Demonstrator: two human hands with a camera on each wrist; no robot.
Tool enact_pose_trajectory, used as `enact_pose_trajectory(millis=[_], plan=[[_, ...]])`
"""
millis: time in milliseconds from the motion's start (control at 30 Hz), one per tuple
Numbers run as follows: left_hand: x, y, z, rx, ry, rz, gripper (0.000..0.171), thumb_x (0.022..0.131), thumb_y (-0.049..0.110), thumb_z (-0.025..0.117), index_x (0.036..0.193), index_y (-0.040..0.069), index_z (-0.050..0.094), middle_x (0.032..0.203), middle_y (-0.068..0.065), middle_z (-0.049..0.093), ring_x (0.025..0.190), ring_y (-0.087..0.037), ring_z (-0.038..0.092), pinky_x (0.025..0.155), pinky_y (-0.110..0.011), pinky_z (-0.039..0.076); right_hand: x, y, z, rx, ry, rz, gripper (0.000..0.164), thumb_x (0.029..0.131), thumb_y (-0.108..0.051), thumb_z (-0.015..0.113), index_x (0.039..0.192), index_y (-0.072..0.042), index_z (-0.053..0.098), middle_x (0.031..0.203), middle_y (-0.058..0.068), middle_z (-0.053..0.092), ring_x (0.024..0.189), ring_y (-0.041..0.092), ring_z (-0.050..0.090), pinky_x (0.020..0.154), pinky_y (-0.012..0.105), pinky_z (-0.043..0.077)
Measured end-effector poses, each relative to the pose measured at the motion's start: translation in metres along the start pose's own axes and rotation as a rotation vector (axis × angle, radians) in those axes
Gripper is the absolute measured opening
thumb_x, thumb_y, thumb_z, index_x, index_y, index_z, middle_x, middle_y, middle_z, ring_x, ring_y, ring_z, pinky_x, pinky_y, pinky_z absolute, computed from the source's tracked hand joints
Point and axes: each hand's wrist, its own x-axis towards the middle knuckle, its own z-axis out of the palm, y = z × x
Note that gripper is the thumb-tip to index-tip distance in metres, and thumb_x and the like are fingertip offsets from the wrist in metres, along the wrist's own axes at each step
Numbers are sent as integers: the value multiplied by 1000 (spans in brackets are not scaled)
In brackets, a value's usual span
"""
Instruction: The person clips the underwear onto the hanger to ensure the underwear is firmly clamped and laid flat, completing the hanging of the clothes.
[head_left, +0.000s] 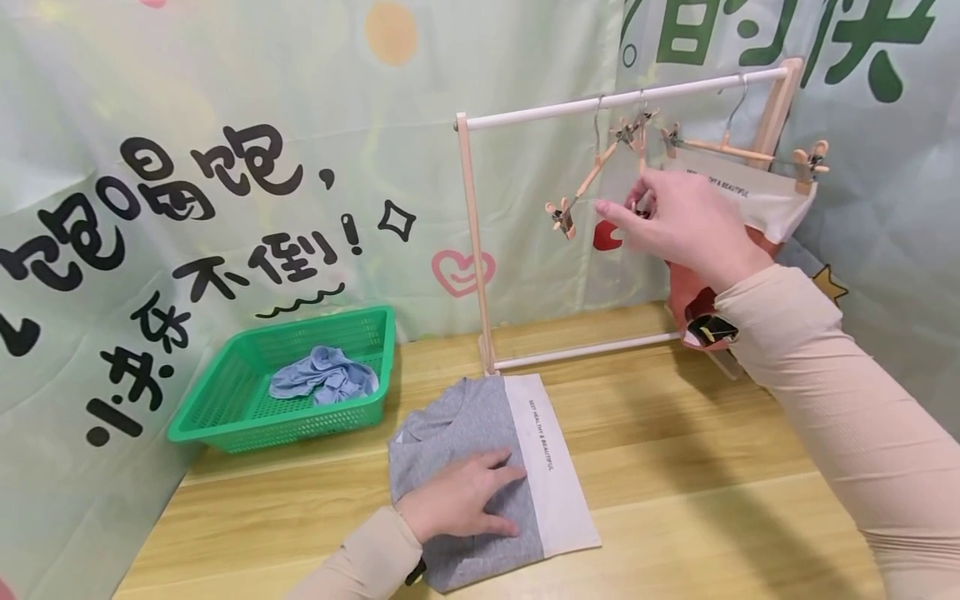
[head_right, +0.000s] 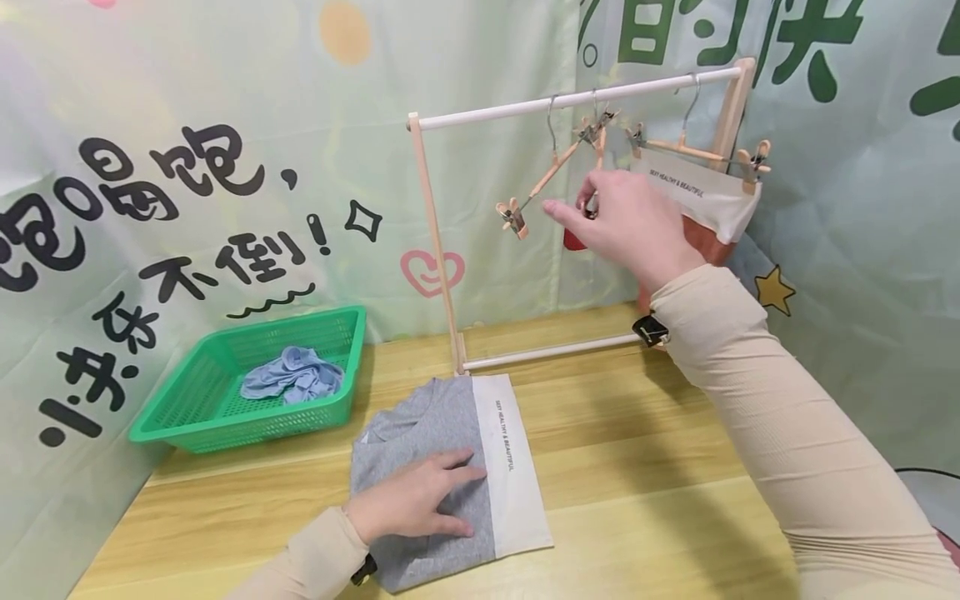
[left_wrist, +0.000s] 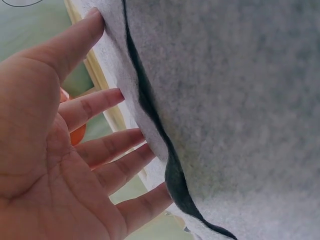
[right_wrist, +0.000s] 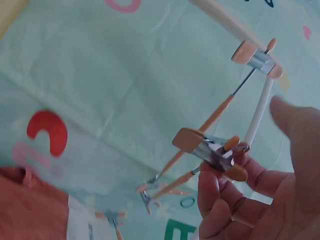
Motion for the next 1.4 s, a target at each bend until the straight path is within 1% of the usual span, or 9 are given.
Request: enact_pose_trajectory(millis=[167,267,333,400,500,600,800,1100,1400], plan=[[1,0,-1,-2,-9,-4,73,91,58,81,150,19,62,160,-17,55,143,-31,59,118,-42,50,1,10,-14,-148,18,67,40,105,-44,54,107,-6,68,96,20,74,87,38,63,61,47,46],[2,0,-2,-1,-20,-6,74,92,59,80,151,20,61,160,-17,54,144,-31,59,118,-42,50,4,15,-21,-199,15,113,32,103,-28,52,110,0,65,98,27,68,84,45,60,59,53,49],[2,-1,-2,-5,-30,-7,74,92,59,80,152,20,61,161,-17,54,145,-31,58,119,-42,50,6,17,-25,-225,-7,152,31,101,-25,50,108,2,63,97,30,65,84,48,59,59,56,50],[2,-1,-3,-9,-38,-9,74,92,59,80,152,20,60,161,-17,53,145,-31,58,119,-42,50,9,21,-30,-253,-32,185,32,101,-25,48,100,3,63,91,29,62,81,48,59,58,56,50],[3,-1,-3,-10,-42,-13,74,92,58,80,152,20,60,161,-17,53,145,-31,58,118,-42,50,13,26,-38,-284,-73,215,36,102,-24,47,81,0,63,77,22,59,73,46,58,54,53,49],[3,-1,-2,-12,-43,-21,74,92,58,81,152,21,60,161,-17,54,145,-31,58,118,-43,51,16,32,-45,-272,-99,222,36,99,-21,49,72,-4,67,69,17,63,72,45,59,57,54,48],[2,-1,-1,-8,-39,-30,73,91,57,81,152,23,60,160,-16,55,144,-31,59,117,-44,51,18,45,-48,-185,-82,218,29,94,-18,53,82,-2,74,70,16,69,79,47,58,64,53,42],[2,-1,-3,-21,-47,-28,73,91,57,82,152,22,60,160,-15,55,143,-31,59,117,-43,52,19,53,-46,-168,-2,190,32,95,-19,52,90,3,75,72,19,68,79,47,56,60,50,40],[2,-2,-1,-27,-48,-34,73,91,58,81,152,23,60,161,-15,54,144,-32,58,115,-45,53,19,51,-49,-157,39,223,38,101,-24,48,104,6,72,89,32,67,86,53,53,68,60,38]])
